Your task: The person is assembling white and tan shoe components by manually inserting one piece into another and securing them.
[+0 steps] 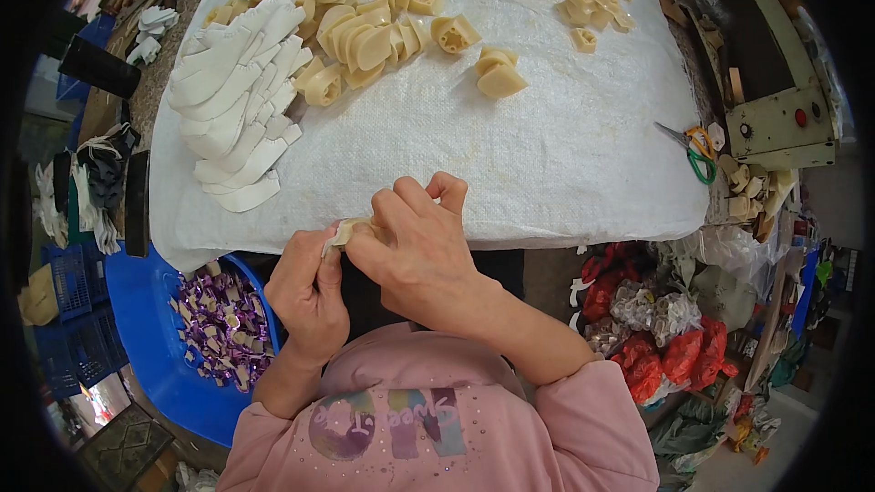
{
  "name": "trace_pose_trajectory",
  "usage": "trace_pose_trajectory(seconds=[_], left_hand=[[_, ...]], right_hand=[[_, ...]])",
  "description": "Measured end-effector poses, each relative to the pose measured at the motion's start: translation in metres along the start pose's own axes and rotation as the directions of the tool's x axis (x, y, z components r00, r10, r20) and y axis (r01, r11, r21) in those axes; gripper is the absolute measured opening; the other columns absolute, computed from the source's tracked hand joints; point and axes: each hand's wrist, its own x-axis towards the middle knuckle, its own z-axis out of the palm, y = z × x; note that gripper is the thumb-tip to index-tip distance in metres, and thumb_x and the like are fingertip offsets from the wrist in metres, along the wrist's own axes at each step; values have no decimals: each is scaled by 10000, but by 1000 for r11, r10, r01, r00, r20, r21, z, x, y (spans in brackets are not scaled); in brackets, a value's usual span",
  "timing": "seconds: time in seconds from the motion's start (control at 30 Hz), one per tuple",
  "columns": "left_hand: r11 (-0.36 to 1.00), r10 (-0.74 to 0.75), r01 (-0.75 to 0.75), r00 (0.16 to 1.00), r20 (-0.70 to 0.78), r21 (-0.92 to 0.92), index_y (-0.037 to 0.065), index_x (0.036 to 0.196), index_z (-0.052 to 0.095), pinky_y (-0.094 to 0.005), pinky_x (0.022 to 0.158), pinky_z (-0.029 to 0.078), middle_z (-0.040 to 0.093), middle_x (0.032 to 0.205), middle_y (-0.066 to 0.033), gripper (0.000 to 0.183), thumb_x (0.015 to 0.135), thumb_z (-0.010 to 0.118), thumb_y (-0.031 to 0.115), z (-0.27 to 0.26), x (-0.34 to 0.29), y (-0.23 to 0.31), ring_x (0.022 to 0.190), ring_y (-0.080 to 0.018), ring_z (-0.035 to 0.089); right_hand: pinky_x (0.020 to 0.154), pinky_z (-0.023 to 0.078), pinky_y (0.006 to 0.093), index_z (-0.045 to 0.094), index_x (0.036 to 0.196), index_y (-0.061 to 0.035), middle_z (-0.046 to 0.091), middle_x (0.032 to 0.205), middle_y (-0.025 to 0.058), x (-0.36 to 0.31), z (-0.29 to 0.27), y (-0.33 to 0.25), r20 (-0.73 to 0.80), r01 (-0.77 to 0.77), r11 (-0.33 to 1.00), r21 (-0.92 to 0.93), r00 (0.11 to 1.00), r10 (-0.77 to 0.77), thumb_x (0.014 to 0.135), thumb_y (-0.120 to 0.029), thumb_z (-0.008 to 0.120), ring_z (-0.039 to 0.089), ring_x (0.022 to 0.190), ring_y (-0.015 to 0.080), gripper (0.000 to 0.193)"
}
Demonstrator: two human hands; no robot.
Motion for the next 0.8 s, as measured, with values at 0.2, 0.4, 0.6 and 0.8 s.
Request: trace_pose_trajectory(seconds=[0.2,0.4,0.6,0.8], left_hand=[[997,-68,69,997,27,-37,-41,1051,637,-261,631,444,599,855,-135,196,888,534,-9,-4,2,6,728,-169,573],[855,-228,226,972,52,-468,35,970,689,-258,681,455,645,891,-80,199,772,695,18,6,-2,-19,755,-163,553],[950,-9,21,999,40,-311,27,834,644,-299,544,410,576,726,-72,70,793,685,65,6,5,-9,607,-217,488],[963,168,-156,985,39,-218,16,785,594,-303,481,352,526,638,-72,139,836,667,123,7,1,-18,533,-199,445]], right_hand=[[706,236,403,563,796,-122,447,763,31,3,10,21,-89,40,985,167,996,-26,613,1,618,452,749,215,227],[718,246,373,574,939,-103,527,781,22,-5,7,21,-166,68,927,368,986,-6,623,53,633,487,716,199,358],[706,265,352,567,940,-92,527,774,39,-14,3,21,-81,35,840,542,997,11,607,65,639,487,715,207,375],[712,272,358,556,877,-94,520,771,43,-10,-2,14,82,-16,860,510,996,-30,597,78,638,478,711,214,339]])
